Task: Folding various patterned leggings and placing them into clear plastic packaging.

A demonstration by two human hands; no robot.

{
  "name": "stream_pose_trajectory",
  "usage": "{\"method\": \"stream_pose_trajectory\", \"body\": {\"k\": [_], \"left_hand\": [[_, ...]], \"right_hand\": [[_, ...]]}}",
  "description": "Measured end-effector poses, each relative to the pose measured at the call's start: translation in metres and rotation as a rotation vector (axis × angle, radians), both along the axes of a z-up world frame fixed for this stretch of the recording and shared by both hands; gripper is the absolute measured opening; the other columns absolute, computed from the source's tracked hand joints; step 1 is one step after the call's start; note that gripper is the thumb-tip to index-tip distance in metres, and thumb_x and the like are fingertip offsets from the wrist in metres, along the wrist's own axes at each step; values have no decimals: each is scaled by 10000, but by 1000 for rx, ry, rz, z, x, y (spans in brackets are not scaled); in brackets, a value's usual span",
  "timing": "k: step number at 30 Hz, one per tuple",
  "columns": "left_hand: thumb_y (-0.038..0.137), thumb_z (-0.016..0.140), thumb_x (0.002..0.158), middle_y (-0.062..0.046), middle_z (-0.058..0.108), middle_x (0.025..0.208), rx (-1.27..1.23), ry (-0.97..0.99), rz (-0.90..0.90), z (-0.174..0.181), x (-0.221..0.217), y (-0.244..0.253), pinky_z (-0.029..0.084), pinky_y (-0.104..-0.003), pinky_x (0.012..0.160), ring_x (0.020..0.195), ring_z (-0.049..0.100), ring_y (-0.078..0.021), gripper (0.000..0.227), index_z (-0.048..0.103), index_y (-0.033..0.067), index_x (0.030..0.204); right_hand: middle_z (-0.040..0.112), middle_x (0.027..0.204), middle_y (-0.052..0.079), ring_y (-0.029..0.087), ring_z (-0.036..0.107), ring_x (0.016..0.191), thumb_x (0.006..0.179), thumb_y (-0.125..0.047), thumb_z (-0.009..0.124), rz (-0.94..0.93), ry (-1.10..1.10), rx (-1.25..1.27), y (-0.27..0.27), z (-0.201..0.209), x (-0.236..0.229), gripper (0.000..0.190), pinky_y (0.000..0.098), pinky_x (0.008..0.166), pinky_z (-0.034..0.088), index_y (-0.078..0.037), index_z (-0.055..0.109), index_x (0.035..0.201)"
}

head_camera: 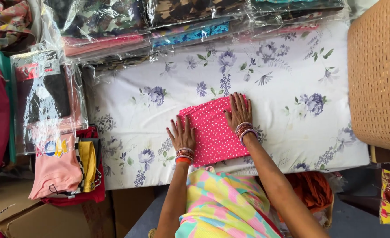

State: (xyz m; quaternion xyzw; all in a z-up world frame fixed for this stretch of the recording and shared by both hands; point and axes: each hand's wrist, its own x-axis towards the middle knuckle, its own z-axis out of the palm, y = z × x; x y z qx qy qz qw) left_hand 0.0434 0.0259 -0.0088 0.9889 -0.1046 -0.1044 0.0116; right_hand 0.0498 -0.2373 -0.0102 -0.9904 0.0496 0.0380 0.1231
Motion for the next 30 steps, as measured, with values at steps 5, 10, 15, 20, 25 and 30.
{"method": "stream_pose_trajectory", "body": {"k": [5,10,15,20,25,30], "left_hand": [[405,418,1046,-185,103,1707,-291,-48,125,-20,-5,11,8,-613,1244,1575,87,-396,632,231,273,1636],[393,414,1045,-191,94,1705,-285,-9,121,-24,-2,12,-5,-617,1236,1575,70,-389,638,211,274,1637],[394,400,1038,-199,83,1703,-264,0,97,-34,1,13,-12,-624,1228,1569,56,-390,656,178,278,1644],[444,398,1041,-199,80,1700,-296,3,108,-34,1,15,-16,-623,1226,1571,51,-403,650,174,313,1637],[561,407,1033,-188,44,1722,-261,15,60,-61,6,25,-3,-665,1230,1582,34,-403,719,127,346,1659],[908,564,712,-206,-119,1693,-224,249,12,-40,20,33,-32,-718,1189,1555,-60,-417,1221,-46,359,1616]], "right_hand": [[173,1713,87,255,114,1588,1045,-489,331,-20,33,-25,2,9,2,718,502,1282,40,-138,159,1647],[128,1722,96,265,80,1586,1047,-500,320,-6,17,-6,-4,6,-7,726,511,1273,30,-148,134,1654],[58,1701,167,296,30,1557,1017,-543,319,70,76,-67,-12,18,-67,764,541,1229,24,-167,88,1640],[128,1706,182,343,154,1588,1013,-422,360,-65,24,43,-4,-3,-170,702,504,1298,84,-243,108,1644],[171,1699,202,345,198,1573,1024,-406,403,-259,-10,-88,23,3,-202,696,569,1271,49,-295,120,1649],[186,1681,223,402,169,1550,1004,-428,422,-478,-107,-92,61,2,-242,710,639,1228,24,-240,159,1636]]}}
